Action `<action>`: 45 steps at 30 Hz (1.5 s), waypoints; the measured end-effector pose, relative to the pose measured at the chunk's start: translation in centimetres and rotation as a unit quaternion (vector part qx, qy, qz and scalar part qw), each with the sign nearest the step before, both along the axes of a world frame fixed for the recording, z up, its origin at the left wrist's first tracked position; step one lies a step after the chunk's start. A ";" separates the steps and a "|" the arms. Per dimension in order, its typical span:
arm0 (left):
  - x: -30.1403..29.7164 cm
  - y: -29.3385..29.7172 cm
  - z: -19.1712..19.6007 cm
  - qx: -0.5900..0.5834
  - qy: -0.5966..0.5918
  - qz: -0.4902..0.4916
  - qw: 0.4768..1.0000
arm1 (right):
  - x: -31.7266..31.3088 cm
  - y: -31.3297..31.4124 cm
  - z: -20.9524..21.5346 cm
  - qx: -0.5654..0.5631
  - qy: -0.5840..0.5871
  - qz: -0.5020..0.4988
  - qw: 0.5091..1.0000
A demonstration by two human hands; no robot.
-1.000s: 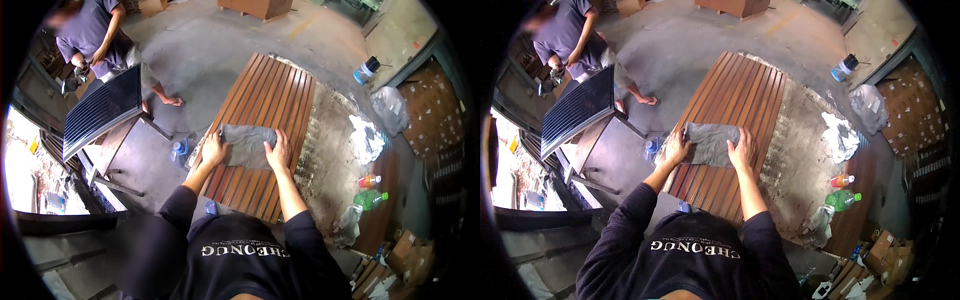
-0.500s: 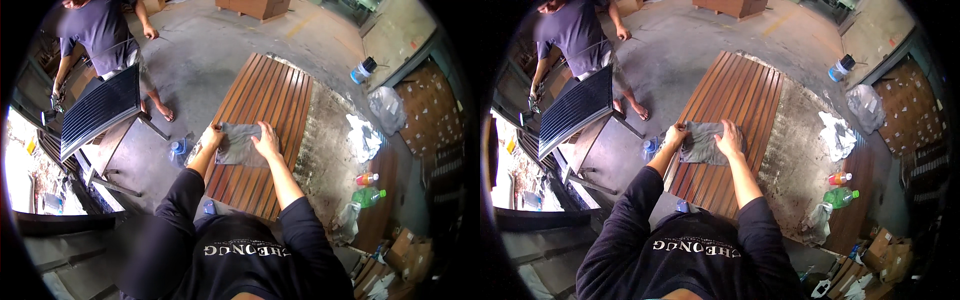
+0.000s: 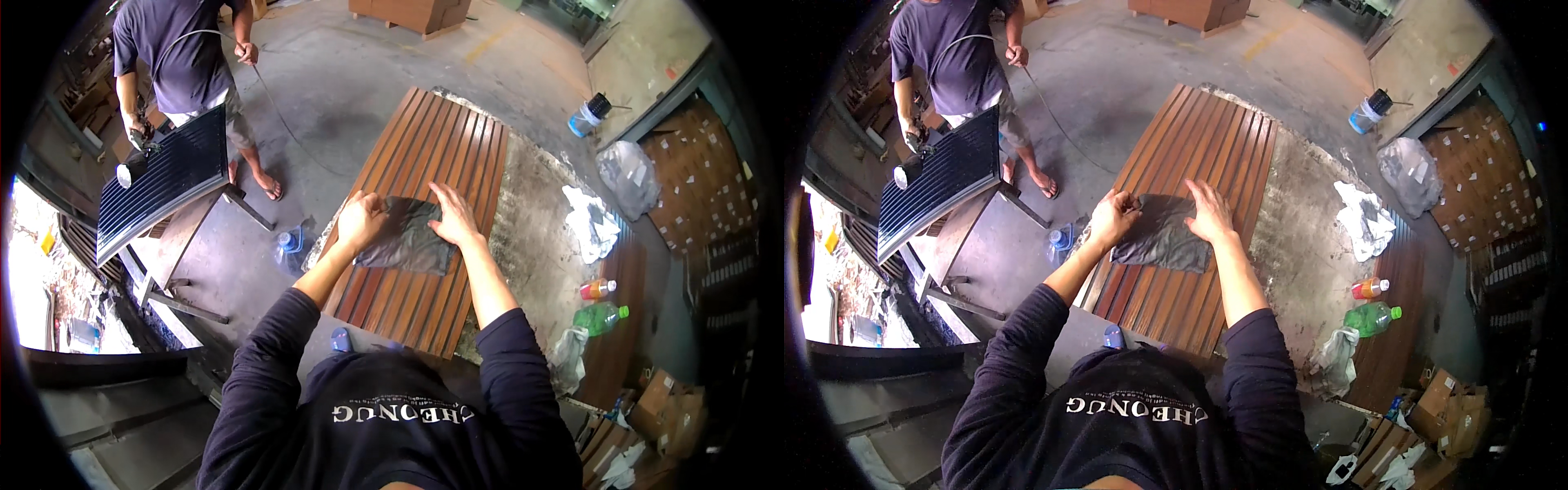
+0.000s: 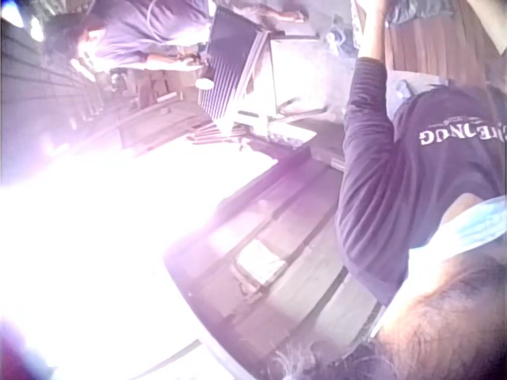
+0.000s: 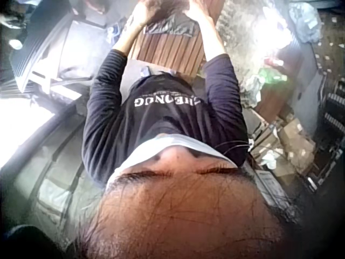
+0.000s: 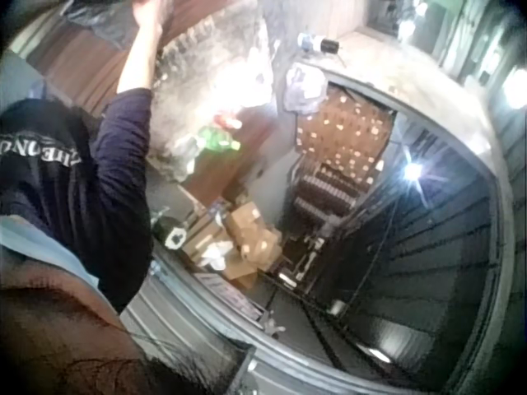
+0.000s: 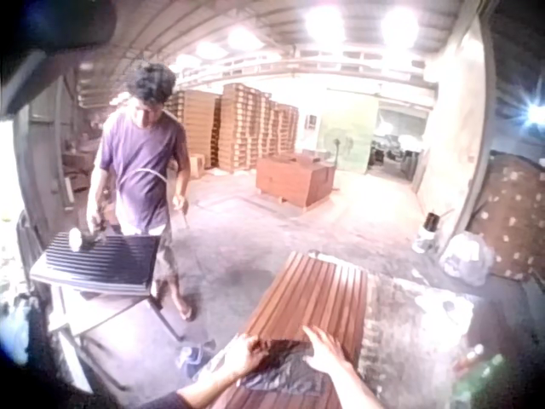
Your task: The person wipes a wood-slatted panel with a cloth, turns the cloth over to continue wiping the surface, and then spreads the cloth out on the panel.
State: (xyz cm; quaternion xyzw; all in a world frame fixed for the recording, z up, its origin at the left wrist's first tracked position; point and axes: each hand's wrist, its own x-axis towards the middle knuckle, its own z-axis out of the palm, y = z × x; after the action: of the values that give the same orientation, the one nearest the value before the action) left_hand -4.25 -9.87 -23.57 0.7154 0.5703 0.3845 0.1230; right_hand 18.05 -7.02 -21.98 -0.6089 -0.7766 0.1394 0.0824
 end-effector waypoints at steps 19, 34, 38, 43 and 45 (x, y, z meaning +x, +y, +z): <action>0.1 -1.7 5.2 -0.140 -0.047 -0.086 0.985 | -2.1 -1.9 2.7 0.037 0.090 0.143 0.985; -5.6 -18.4 -0.2 -0.166 0.067 -0.324 0.929 | 3.5 -22.2 -1.4 -0.068 0.128 0.196 0.970; -5.4 -14.7 -0.1 -0.235 0.061 -0.312 0.919 | 3.2 -18.9 1.0 -0.086 0.168 0.021 0.982; 2.2 -5.3 -0.3 -0.158 0.091 -0.280 0.942 | 2.8 -12.8 -3.2 -0.037 0.169 -0.174 0.970; 5.4 -2.7 -2.4 -0.137 0.076 -0.272 0.950 | 1.2 -12.2 -4.7 -0.049 0.134 -0.196 0.970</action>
State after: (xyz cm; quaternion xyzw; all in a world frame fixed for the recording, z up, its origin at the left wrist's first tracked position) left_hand 1.13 -12.59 -26.02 0.8466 0.4092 0.1991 0.2759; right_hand 19.29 -19.21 -26.67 -0.7283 -0.6161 0.2387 0.1818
